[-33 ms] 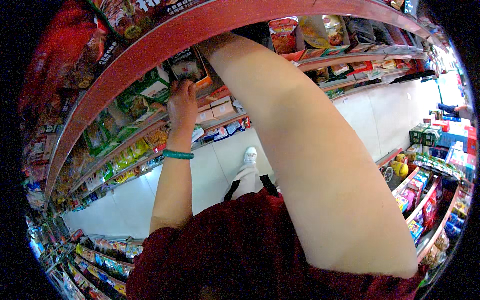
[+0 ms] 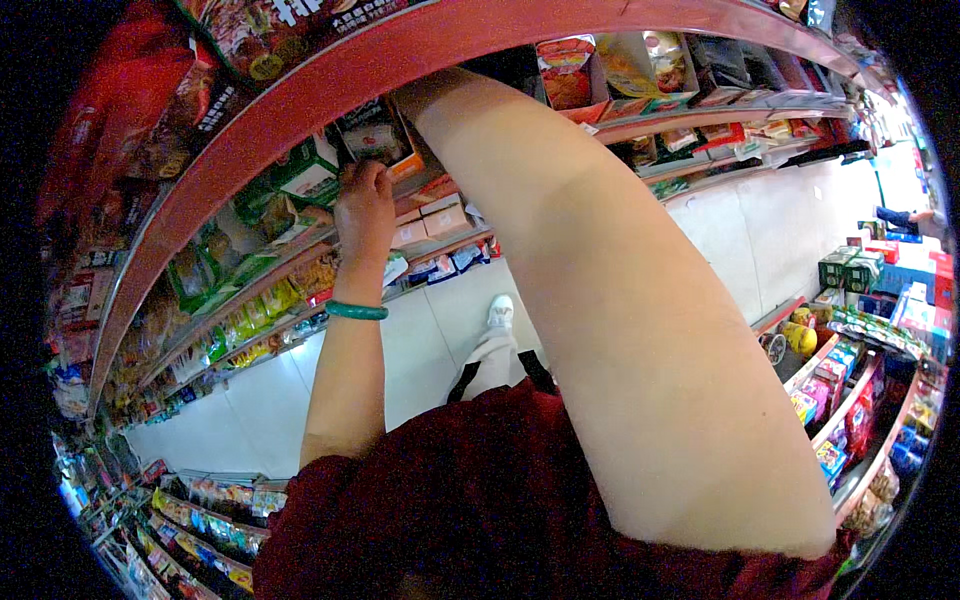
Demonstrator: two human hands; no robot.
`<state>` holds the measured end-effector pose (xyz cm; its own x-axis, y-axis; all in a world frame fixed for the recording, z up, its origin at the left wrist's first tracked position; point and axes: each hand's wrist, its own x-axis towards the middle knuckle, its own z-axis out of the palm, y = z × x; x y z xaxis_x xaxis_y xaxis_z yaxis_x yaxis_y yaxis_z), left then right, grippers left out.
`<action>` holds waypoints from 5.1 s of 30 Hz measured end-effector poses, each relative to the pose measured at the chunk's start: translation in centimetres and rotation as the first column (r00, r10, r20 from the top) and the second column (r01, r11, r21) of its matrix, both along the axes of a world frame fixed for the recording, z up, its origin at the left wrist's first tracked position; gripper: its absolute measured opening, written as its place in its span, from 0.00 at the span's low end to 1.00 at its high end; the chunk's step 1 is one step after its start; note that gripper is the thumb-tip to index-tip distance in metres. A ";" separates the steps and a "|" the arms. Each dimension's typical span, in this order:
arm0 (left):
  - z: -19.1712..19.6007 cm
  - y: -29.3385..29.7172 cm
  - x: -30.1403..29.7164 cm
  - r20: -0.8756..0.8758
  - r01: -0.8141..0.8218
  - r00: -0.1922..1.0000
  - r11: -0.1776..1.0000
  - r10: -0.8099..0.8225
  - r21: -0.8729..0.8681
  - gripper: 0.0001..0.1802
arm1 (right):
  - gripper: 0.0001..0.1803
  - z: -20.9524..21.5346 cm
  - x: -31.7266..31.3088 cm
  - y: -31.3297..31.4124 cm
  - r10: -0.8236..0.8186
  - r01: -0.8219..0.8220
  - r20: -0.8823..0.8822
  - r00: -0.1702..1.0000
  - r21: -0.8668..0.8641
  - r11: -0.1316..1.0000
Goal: The person picks up various packaged snack items from a shelf, opens a cardboard box, and places the items into the box. The person continues to handle multiple snack packages and boxes, organizing them on the shelf.
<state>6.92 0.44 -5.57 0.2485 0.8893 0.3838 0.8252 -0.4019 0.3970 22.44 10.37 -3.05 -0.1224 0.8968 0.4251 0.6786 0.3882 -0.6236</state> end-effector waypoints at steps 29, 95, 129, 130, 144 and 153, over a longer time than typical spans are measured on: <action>1.3 -0.7 0.0 -0.083 -0.064 0.995 0.988 0.053 -0.143 0.10 | 0.24 3.2 -1.0 -3.4 -0.204 0.199 0.321 0.925 0.048 0.979; 4.1 -13.9 1.6 0.754 0.560 0.629 0.564 0.188 -0.607 0.06 | 0.13 0.3 1.9 -31.1 -0.336 -0.137 -0.604 0.723 -0.602 0.787; -2.5 4.8 10.4 0.044 -0.212 0.964 0.860 0.262 -0.464 0.16 | 0.13 -1.9 8.1 -44.4 -0.690 0.067 -0.531 0.492 -0.767 0.638; -2.2 4.5 10.3 0.020 -0.215 0.968 0.864 0.251 -0.455 0.16 | 0.13 -1.8 8.2 -44.4 -0.692 0.068 -0.531 0.490 -0.768 0.637; -4.7 5.0 7.3 0.078 -0.334 0.929 0.911 0.361 -0.240 0.15 | 0.13 -2.3 9.6 -44.0 -0.656 0.045 -0.530 0.538 -0.759 0.650; 1.6 0.4 4.9 0.096 -0.232 0.964 0.963 0.246 -0.139 0.09 | 0.14 -1.8 9.3 -43.1 -0.586 -0.024 -0.637 0.501 -0.687 0.726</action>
